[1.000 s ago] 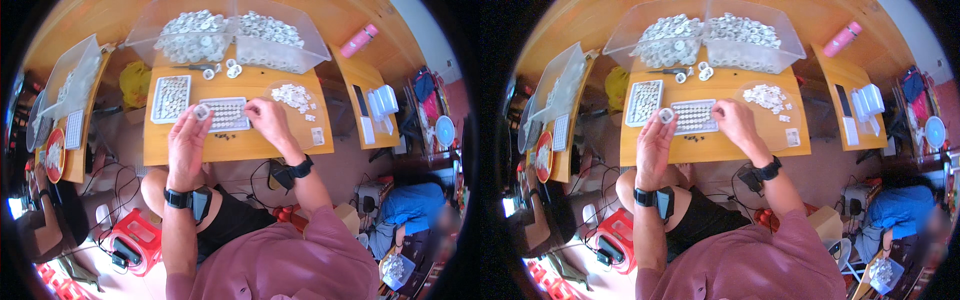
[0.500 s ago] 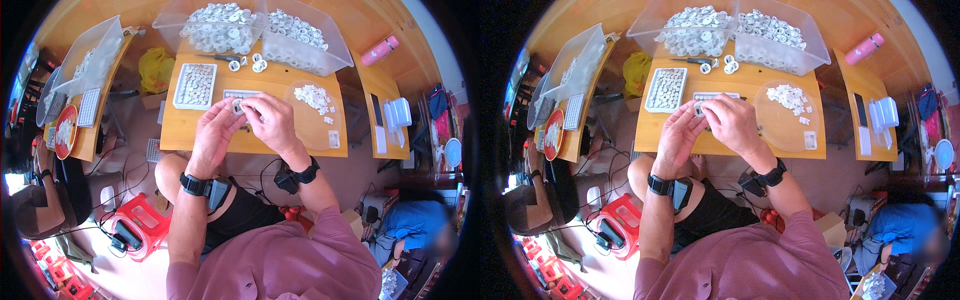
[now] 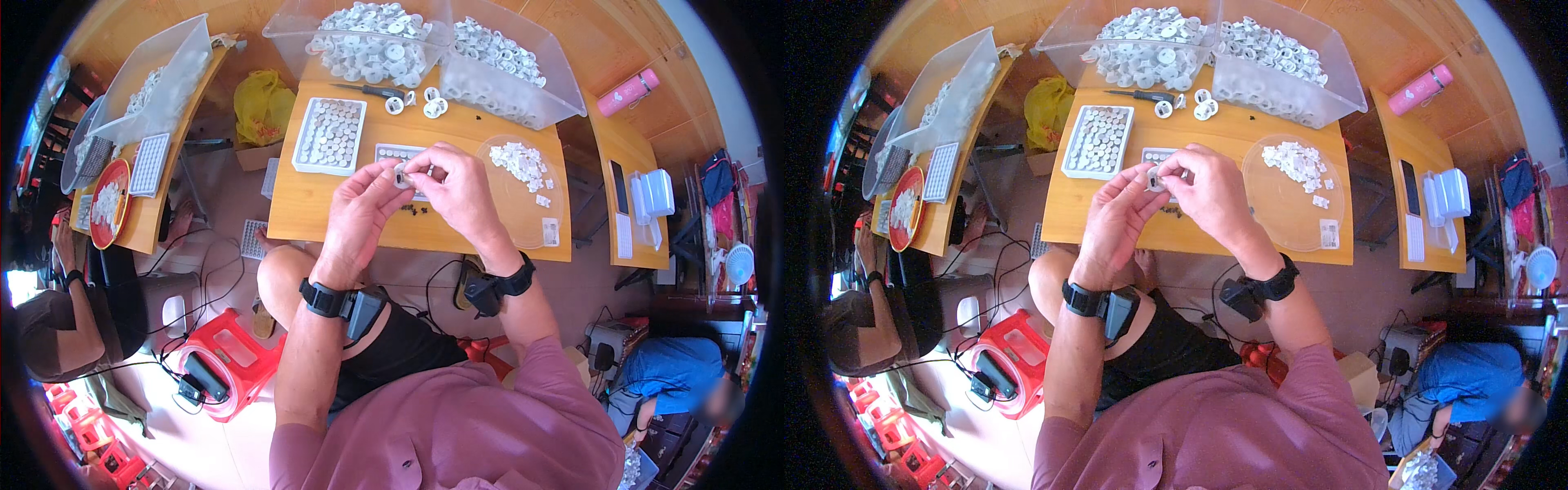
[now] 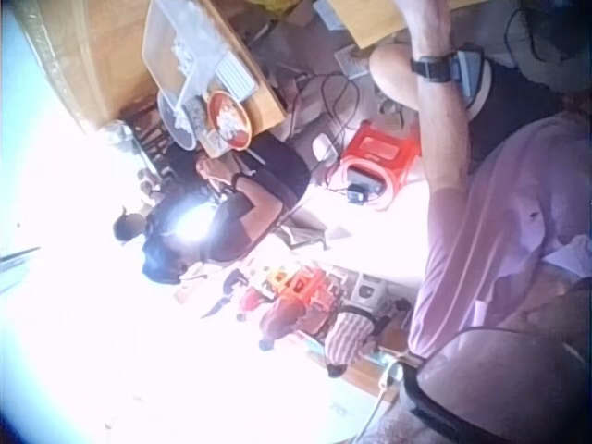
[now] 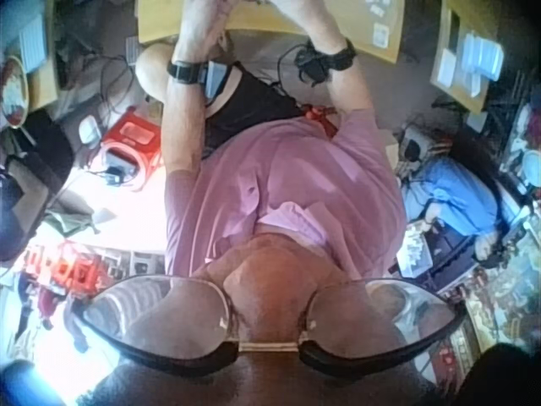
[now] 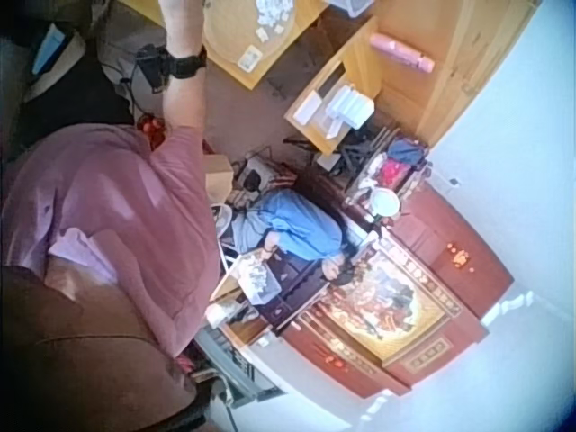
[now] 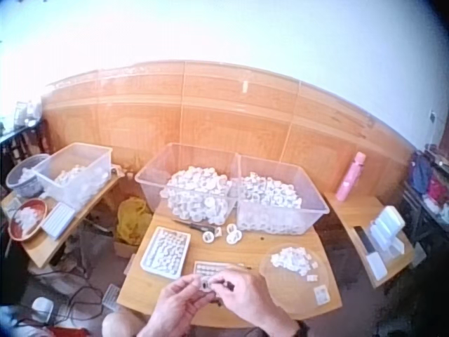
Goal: Assembling small plastic components into a circular housing.
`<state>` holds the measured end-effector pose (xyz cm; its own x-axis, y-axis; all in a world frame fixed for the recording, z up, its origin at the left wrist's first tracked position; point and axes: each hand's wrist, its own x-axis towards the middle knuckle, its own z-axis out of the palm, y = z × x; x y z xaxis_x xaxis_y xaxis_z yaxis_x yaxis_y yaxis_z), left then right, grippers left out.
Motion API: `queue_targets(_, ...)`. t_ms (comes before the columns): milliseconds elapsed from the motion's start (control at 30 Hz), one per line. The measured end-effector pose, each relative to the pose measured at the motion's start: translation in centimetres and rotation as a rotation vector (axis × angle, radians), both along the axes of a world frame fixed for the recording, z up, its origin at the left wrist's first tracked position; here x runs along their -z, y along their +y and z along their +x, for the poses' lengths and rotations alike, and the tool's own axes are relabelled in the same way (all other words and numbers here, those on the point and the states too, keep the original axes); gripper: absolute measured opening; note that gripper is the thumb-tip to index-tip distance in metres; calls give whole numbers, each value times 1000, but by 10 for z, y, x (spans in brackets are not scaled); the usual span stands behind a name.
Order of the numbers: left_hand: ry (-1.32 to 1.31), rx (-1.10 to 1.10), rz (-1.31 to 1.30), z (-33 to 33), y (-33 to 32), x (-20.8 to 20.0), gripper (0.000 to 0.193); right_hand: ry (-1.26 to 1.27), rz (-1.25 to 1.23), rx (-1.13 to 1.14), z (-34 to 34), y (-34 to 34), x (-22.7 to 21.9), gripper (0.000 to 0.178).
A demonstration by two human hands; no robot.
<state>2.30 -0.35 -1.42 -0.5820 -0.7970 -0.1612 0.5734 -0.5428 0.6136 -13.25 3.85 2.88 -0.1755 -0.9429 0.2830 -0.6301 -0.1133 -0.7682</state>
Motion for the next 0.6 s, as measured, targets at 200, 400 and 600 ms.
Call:
queue_targets(200,-67,40,-2,-4,1,-3,25,-380,134,-5,-8,1,3,8)
queue_targets(400,-19,17,-1,-4,0,0,24,-450,97,90,-29,0,4,10)
queue_targets(600,0,-118,53,-3,-4,1,25,130,16,280,-60,1,32,8)
